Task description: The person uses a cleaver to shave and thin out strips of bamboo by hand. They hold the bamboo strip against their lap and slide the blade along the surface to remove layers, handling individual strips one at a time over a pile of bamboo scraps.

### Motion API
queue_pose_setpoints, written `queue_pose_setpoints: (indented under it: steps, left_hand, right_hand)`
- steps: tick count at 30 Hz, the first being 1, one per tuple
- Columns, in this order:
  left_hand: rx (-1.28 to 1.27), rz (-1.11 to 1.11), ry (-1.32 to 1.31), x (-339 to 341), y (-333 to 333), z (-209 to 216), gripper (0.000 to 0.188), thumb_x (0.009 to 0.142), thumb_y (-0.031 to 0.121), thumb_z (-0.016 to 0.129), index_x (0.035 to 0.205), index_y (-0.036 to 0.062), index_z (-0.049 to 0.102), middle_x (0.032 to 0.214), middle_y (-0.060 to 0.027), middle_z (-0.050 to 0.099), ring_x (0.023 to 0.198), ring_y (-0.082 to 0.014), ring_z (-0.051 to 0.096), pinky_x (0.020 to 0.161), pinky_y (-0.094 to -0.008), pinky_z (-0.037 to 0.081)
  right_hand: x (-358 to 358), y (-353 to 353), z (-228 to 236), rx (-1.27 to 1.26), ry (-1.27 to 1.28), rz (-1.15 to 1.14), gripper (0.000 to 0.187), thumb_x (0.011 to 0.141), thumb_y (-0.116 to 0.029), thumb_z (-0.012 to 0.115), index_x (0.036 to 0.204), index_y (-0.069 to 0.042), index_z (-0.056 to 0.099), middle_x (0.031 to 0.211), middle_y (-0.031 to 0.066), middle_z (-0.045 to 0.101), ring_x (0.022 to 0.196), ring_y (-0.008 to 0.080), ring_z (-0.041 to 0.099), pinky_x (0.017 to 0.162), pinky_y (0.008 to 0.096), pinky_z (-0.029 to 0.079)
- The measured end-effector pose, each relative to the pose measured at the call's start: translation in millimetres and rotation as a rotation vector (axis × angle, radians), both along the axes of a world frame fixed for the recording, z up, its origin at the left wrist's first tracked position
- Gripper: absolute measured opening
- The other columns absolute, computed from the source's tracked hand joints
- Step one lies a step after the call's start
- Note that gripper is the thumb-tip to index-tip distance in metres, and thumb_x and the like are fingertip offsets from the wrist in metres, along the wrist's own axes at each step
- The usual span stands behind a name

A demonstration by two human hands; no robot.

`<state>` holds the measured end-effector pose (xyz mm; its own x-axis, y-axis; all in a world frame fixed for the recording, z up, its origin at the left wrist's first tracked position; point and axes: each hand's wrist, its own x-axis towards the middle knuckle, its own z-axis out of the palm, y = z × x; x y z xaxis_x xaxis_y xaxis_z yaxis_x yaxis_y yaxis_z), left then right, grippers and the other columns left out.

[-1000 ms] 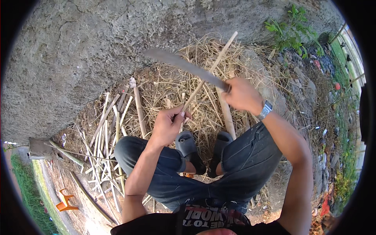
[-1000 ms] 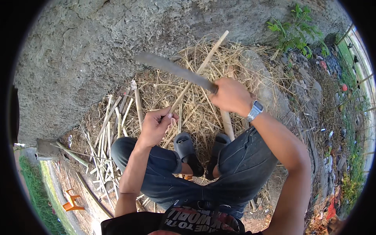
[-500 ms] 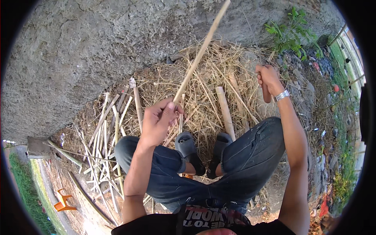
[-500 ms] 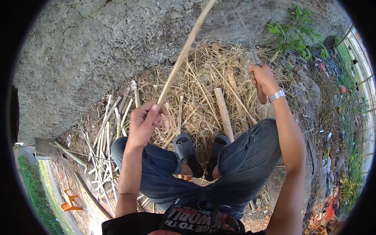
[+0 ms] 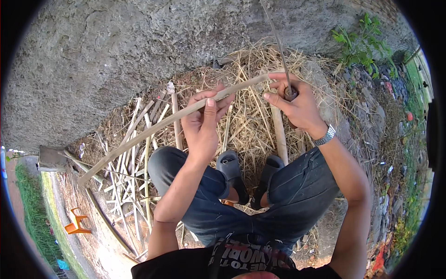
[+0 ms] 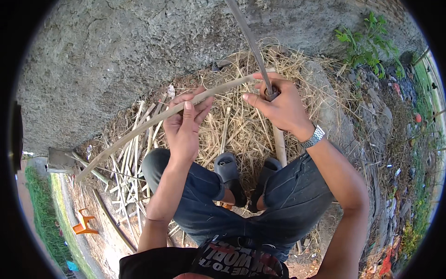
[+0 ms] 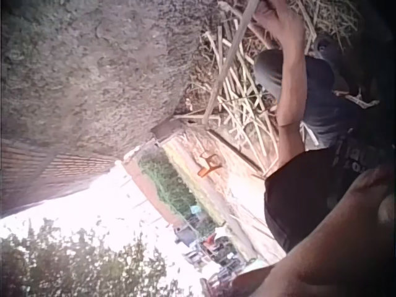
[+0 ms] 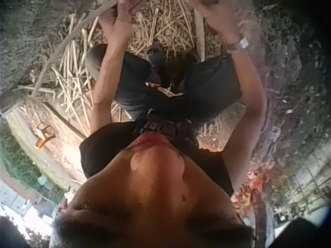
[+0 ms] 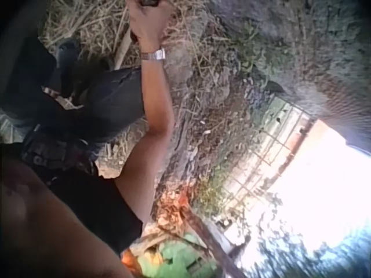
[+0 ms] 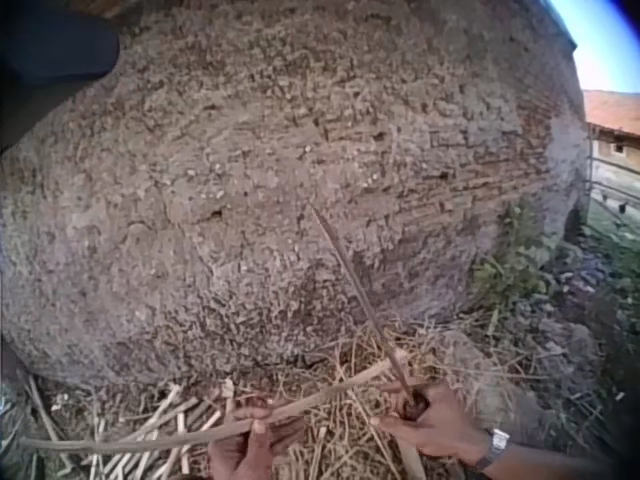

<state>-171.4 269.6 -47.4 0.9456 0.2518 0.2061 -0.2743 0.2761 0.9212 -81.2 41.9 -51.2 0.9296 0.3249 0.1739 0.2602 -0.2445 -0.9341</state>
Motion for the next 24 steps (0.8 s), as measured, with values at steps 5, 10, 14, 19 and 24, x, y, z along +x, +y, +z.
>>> queue_pose_setpoints:
  steps: [5, 10, 14, 19, 24]
  left_hand:
    - [-0.159, -0.105, 0.005, -5.8, -25.7, -23.0, 0.021, 0.11, 0.018, 0.046, 0.126, 0.0062, 0.052, 0.147, -0.0225, 0.051, 0.118, -0.0296, 0.067, 0.107, -0.0433, 0.055]
    - [-0.238, -0.182, -0.027, -6.2, -20.5, -26.4, 0.023, 0.111, 0.023, 0.045, 0.128, 0.0086, 0.052, 0.15, -0.0203, 0.048, 0.122, -0.03, 0.065, 0.108, -0.0464, 0.052]
    - [-0.115, -0.284, 0.097, -6.9, -13.0, -20.3, 0.036, 0.111, 0.028, 0.045, 0.139, 0.0062, 0.048, 0.152, -0.02, 0.047, 0.125, -0.0302, 0.063, 0.106, -0.0451, 0.051]
    - [0.215, -0.75, 0.325, -18.0, 8.9, -12.2, 0.056, 0.11, 0.038, 0.049, 0.148, -0.0024, 0.047, 0.136, -0.0173, 0.064, 0.113, -0.0269, 0.07, 0.098, -0.0367, 0.054]
    - [0.352, -0.704, -0.195, -37.6, 21.4, 11.4, 0.037, 0.099, 0.023, 0.069, 0.126, -0.0032, 0.067, 0.111, -0.0155, 0.075, 0.1, -0.0242, 0.074, 0.086, -0.035, 0.057]
  right_hand:
    - [-3.4, 16.8, -1.3, 0.18, 0.097, -0.03, 0.027, 0.088, -0.02, 0.084, 0.09, 0.001, 0.068, 0.094, 0.0098, 0.073, 0.083, 0.0108, 0.067, 0.072, 0.031, 0.053]
    - [2.3, 14.2, 8.7, 0.337, 0.317, 0.032, 0.027, 0.087, -0.013, 0.083, 0.076, -0.001, 0.061, 0.111, 0.0148, 0.072, 0.087, 0.0145, 0.069, 0.072, 0.0306, 0.054]
    - [8.0, 4.0, -3.0, 0.268, 0.189, -0.033, 0.024, 0.085, -0.007, 0.082, 0.075, -0.001, 0.06, 0.1, 0.01, 0.07, 0.077, 0.0118, 0.064, 0.067, 0.028, 0.052]
    - [19.5, -15.6, -9.4, 0.219, 0.148, -0.194, 0.025, 0.083, -0.003, 0.081, 0.074, -0.003, 0.058, 0.085, 0.0045, 0.065, 0.073, 0.0104, 0.06, 0.067, 0.0293, 0.051]
    - [27.7, -31.7, -6.0, 0.223, -0.082, -0.286, 0.027, 0.078, -0.001, 0.081, 0.073, -0.003, 0.054, 0.084, 0.005, 0.064, 0.077, 0.0131, 0.063, 0.07, 0.0301, 0.052]
